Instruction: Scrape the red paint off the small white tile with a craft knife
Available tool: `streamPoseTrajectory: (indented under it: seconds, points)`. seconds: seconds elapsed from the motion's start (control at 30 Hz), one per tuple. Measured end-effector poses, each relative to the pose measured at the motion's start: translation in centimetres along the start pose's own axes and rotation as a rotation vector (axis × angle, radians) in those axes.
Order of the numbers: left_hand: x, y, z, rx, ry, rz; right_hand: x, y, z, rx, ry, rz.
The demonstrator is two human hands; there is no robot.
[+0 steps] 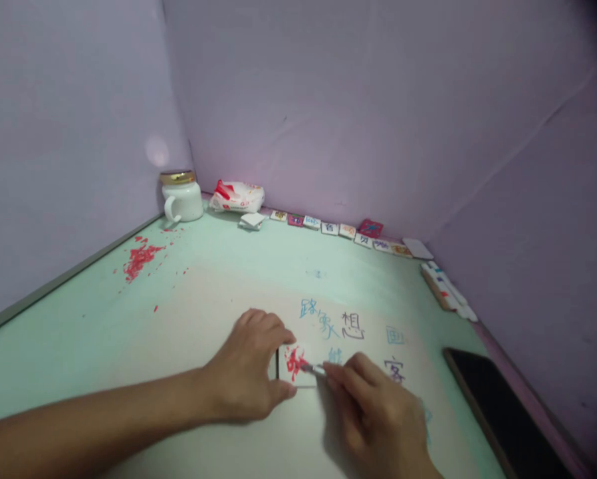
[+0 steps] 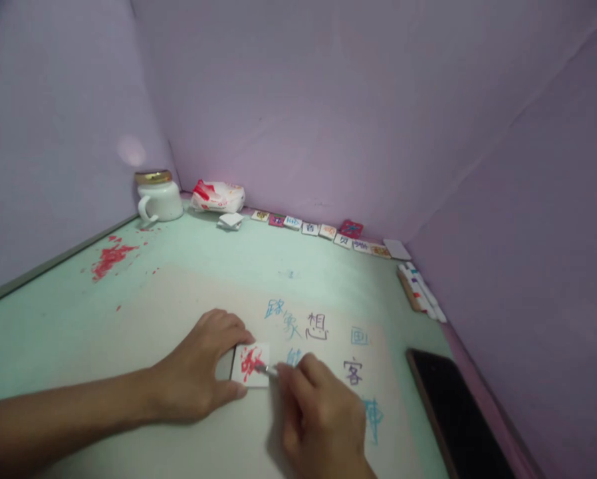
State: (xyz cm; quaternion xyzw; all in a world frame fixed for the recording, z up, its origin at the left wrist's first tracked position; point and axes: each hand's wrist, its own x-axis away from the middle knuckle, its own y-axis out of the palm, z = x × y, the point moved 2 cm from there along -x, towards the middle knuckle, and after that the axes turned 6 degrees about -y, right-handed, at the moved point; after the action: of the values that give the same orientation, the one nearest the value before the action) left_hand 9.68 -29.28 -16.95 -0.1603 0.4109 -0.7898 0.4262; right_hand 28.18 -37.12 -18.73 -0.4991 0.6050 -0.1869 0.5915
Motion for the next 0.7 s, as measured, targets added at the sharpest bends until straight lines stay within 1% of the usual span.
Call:
streamPoseTrajectory:
  seconds: [0.1, 0.23, 0.3, 0.37, 0.47, 0.57, 0.63, 0.7]
  points:
    - [0.1, 0.2, -0.2, 0.012, -0.009, -0.006, 0.1, 0.5, 0.0, -0.008, -0.019, -0.031]
    - [0.0, 0.5, -0.5, 0.028, -0.010, -0.004, -0.2, 1.2, 0.4, 0.058, -0.001, -0.050]
    - [0.0, 0.5, -0.5, 0.030, -0.005, -0.013, -0.4, 1.4, 0.7, 0.112, 0.011, -0.022]
    - [0.0, 0.5, -0.5, 0.027, -0.005, -0.011, -0.5, 1.3, 1.0, 0.132, 0.038, 0.044]
    - [0.2, 0.6, -0.7, 0.018, 0.015, 0.008, -0.4, 1.1, 0.9, 0.040, -0.005, 0.091]
    - [0.4, 0.8, -1.2, 0.008, 0.049, 0.026, -0.3, 1.2, 0.6, 0.006, -0.086, 0.039]
    - [0.4, 0.9, -1.5, 0.001, 0.065, 0.056, -0.3, 1.2, 0.5, 0.026, -0.069, 0.007]
    - [0.4, 0.9, -1.6, -0.004, 0.078, 0.070, -0.5, 1.1, 0.6, 0.037, -0.009, 0.017]
